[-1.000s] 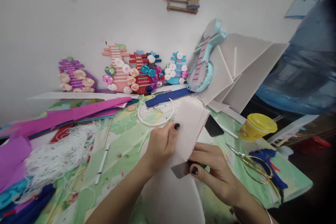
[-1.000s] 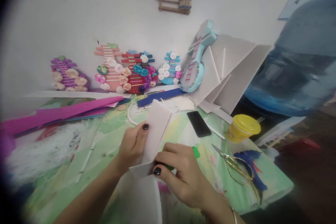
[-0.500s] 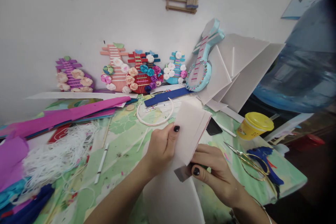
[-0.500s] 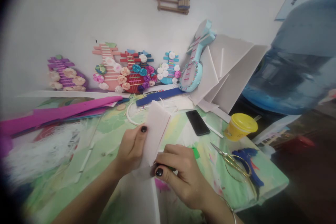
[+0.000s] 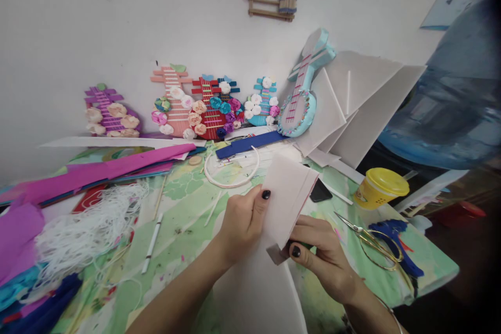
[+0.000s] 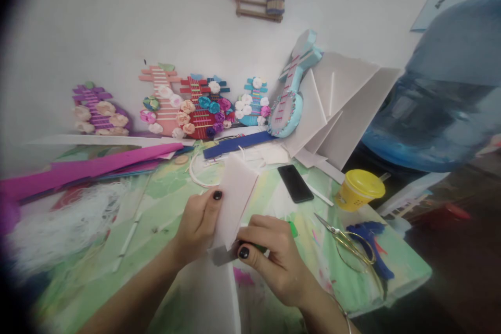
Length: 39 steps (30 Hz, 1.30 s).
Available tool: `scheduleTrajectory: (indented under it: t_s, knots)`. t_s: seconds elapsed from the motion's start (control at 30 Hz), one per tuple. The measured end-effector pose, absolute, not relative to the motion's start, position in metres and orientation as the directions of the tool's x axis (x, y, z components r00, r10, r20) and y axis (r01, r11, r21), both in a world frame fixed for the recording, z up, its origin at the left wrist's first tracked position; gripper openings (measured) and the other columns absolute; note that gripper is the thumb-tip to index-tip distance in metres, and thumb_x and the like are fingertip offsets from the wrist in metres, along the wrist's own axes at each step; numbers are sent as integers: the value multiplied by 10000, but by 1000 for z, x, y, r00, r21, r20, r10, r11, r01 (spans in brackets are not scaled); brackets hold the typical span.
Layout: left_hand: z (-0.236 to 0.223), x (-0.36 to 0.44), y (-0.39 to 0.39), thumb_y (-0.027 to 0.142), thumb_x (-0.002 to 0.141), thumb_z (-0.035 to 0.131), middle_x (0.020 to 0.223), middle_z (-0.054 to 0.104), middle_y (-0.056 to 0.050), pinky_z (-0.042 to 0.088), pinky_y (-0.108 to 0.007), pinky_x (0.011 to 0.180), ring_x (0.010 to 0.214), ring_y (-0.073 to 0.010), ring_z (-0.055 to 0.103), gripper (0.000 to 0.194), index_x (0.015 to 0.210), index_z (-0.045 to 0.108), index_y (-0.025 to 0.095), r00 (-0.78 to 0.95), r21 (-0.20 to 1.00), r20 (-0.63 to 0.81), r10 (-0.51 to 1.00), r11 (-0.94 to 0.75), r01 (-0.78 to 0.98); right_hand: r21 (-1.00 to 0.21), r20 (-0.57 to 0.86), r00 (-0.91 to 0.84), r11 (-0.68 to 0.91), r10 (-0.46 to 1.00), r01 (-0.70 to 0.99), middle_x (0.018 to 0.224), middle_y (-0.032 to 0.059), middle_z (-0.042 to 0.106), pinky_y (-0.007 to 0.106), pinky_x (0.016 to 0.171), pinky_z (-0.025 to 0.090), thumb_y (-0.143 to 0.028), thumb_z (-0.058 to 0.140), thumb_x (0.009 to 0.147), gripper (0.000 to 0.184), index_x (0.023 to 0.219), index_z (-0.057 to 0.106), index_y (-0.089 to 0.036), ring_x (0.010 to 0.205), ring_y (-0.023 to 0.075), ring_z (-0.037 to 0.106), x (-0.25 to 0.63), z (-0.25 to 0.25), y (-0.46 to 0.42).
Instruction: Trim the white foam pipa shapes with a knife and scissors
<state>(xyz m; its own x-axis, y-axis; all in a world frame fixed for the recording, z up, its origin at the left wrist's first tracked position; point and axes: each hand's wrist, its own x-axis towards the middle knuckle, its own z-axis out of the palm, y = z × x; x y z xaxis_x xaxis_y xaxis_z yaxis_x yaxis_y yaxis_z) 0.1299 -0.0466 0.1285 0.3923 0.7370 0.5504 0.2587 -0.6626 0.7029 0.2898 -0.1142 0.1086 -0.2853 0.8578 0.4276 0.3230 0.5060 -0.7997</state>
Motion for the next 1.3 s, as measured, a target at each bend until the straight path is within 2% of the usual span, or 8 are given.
scheduleTrajectory:
  t_s: [0.53,0.77,1.07,1.3]
  knots:
    - [123,133,-48,262,919,308,503,342,61,238,-236,466,429,-74,320,298,639,380,189,389,715,538,748,-649,260,-824,442,-260,503,859,261,638,38,541,282,577,337,-402,464,863,335,712,643,-163,621,150,488,295,98,-112]
    - [121,133,-48,256,916,308,488,329,65,232,-239,465,414,-77,312,287,645,379,193,367,680,545,754,-653,332,-820,464,-266,524,845,232,655,40,565,277,580,349,-376,470,864,308,736,652,-163,627,147,505,293,101,-110]
    - [123,132,-45,292,920,285,483,329,65,233,-238,467,418,-81,307,322,624,363,195,360,695,514,779,-624,357,-821,441,-256,502,860,271,660,45,530,290,598,367,-391,462,866,325,747,656,-159,628,153,474,289,99,-108]
    - [116,134,-40,327,919,265,498,374,56,243,-240,478,433,-85,355,320,703,450,181,428,682,459,778,-618,392,-803,446,-321,532,836,268,740,48,558,272,622,350,-328,434,890,298,747,631,-156,698,149,496,284,110,-109]
